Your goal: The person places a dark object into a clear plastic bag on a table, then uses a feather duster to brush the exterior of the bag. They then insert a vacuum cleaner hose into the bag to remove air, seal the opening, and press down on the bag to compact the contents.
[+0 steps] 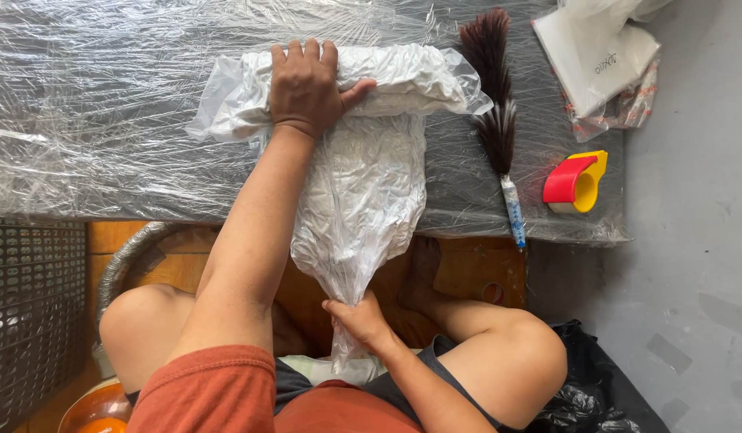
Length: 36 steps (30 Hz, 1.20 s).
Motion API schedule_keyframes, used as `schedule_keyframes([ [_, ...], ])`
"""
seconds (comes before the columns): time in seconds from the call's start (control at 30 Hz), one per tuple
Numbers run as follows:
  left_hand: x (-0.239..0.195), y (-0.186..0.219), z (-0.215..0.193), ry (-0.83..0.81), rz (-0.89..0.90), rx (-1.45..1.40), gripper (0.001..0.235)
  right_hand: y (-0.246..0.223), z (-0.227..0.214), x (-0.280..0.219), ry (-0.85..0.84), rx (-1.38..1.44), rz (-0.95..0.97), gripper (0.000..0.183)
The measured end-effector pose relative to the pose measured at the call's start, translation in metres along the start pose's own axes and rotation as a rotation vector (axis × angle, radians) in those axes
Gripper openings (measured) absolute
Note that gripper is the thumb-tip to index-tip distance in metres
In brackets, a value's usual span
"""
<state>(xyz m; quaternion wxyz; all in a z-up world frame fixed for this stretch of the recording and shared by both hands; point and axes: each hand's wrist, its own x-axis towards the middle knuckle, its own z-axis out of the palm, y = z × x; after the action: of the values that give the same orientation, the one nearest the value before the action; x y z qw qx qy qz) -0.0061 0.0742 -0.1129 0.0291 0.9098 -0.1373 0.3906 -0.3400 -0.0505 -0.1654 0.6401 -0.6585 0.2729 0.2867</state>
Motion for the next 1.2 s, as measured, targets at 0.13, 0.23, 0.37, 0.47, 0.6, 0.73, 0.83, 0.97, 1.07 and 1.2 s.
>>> schedule_keyframes([
  [0.13,0.0,0.0,-0.001,-0.006,0.003,-0.004,0.088,-0.001,0.0,0.001,-0.008,-0.001,0.007,0.013],
  [0.23,0.0,-0.003,-0.001,-0.041,0.009,-0.015,0.089,-0.003,0.0,0.0,-0.016,0.003,0.006,0.013],
  [0.37,-0.003,-0.007,0.008,-0.169,0.044,-0.259,0.096,-0.007,0.0,-0.001,-0.039,0.026,-0.002,0.012],
  [0.47,0.022,-0.012,-0.016,-0.29,0.179,-0.208,0.071,-0.007,0.0,0.001,-0.039,0.002,0.008,0.013],
  [0.6,0.052,-0.007,-0.02,-0.451,0.228,-0.305,0.063,-0.013,0.003,-0.004,-0.034,0.041,0.048,0.012],
  [0.73,0.058,0.022,-0.013,-0.564,0.226,-0.229,0.118,-0.014,0.004,-0.006,-0.04,0.023,0.048,0.012],
  [0.83,0.038,0.036,-0.004,-0.412,0.243,-0.065,0.086,-0.011,0.004,-0.006,-0.035,0.052,0.054,0.012],
  [0.97,0.032,0.034,-0.001,-0.197,0.288,0.077,0.038,-0.009,0.005,-0.005,-0.032,0.055,0.046,0.013],
  [1.07,0.05,0.032,-0.017,-0.136,0.343,-0.002,0.038,-0.017,0.008,-0.015,-0.041,0.132,0.041,0.012],
  [1.2,0.094,0.04,-0.028,0.027,0.354,-0.047,0.031,-0.049,0.009,-0.023,-0.023,0.162,0.0,0.013],
])
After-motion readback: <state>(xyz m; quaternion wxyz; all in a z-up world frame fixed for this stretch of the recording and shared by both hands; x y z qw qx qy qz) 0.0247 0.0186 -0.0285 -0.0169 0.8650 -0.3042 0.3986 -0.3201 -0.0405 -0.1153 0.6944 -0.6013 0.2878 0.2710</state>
